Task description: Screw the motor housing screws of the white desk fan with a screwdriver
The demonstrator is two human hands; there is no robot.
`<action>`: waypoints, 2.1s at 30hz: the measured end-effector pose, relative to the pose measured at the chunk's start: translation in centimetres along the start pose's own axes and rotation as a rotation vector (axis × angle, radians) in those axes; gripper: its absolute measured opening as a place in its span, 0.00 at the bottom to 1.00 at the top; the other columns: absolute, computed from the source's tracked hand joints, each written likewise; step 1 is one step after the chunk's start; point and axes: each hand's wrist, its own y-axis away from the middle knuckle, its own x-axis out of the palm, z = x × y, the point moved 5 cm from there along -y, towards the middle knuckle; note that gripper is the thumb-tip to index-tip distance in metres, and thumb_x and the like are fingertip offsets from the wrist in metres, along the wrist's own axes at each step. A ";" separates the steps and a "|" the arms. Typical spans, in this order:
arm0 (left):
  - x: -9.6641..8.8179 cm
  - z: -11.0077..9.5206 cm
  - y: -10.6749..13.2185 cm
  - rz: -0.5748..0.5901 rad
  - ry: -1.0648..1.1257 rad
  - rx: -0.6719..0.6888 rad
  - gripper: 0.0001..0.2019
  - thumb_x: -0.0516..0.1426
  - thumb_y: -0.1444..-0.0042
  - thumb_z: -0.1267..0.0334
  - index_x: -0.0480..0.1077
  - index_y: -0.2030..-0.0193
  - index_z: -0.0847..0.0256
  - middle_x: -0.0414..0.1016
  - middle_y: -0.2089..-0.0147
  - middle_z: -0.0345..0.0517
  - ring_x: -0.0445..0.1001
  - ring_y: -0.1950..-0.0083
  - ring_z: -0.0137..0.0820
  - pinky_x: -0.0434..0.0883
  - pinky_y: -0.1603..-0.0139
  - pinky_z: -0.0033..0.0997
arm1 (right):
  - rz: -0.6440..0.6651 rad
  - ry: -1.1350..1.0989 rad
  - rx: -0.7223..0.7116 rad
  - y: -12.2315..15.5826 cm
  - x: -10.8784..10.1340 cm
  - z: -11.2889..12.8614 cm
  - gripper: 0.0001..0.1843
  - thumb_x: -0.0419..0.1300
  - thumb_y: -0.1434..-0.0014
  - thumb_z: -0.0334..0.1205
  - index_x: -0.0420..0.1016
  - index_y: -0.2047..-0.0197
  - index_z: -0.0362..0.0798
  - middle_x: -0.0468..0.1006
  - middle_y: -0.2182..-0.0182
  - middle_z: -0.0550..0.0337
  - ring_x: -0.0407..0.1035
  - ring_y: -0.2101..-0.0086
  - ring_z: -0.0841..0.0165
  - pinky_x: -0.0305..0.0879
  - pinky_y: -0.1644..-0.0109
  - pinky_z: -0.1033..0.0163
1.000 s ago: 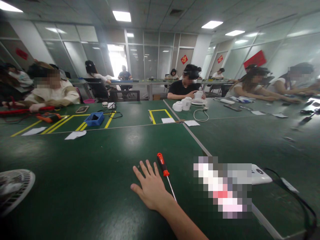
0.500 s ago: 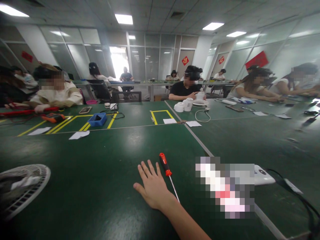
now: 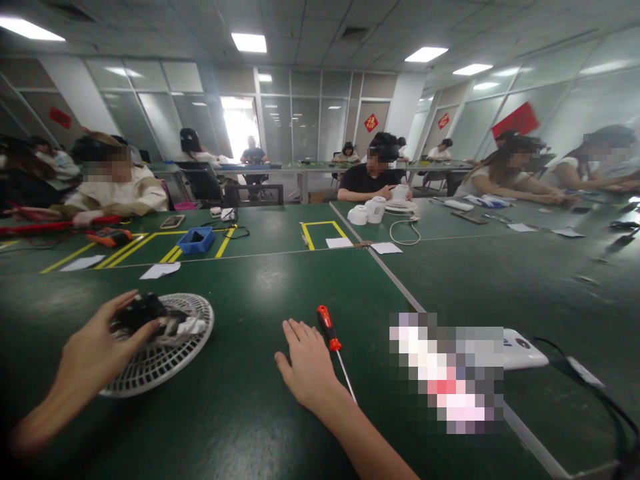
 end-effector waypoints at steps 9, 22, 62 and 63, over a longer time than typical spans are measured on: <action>3.8 -9.8 1.7 0.005 0.378 0.268 0.29 0.62 0.42 0.51 0.65 0.34 0.53 0.76 0.38 0.49 0.78 0.41 0.45 0.75 0.39 0.49 | -0.443 -0.275 -0.099 0.5 -2.3 -0.2 0.14 0.55 0.35 0.30 0.82 0.54 0.45 0.85 0.57 0.50 0.80 0.55 0.60 0.74 0.45 0.55; 5.6 -16.6 4.9 -0.148 0.554 0.492 0.26 0.61 0.38 0.59 0.63 0.34 0.57 0.60 0.31 0.58 0.67 0.31 0.47 0.72 0.34 0.54 | -0.753 -0.373 -0.389 2.0 -3.5 1.3 0.13 0.57 0.38 0.27 0.78 0.55 0.49 0.82 0.60 0.53 0.77 0.59 0.62 0.74 0.52 0.56; 5.9 -15.4 9.7 -0.333 0.501 1.071 0.20 0.62 0.42 0.69 0.71 0.42 0.63 0.73 0.42 0.59 0.68 0.34 0.49 0.67 0.33 0.57 | -0.399 -0.392 -0.400 1.6 -0.6 2.5 0.14 0.49 0.34 0.26 0.73 0.62 0.48 0.77 0.66 0.57 0.71 0.66 0.65 0.68 0.61 0.62; 5.9 -15.4 9.7 -0.331 0.505 1.069 0.19 0.62 0.41 0.69 0.72 0.43 0.64 0.74 0.42 0.59 0.69 0.35 0.49 0.68 0.34 0.56 | -0.403 -0.391 -0.391 1.6 -0.5 2.5 0.13 0.49 0.34 0.26 0.71 0.62 0.49 0.76 0.67 0.57 0.70 0.67 0.66 0.67 0.62 0.63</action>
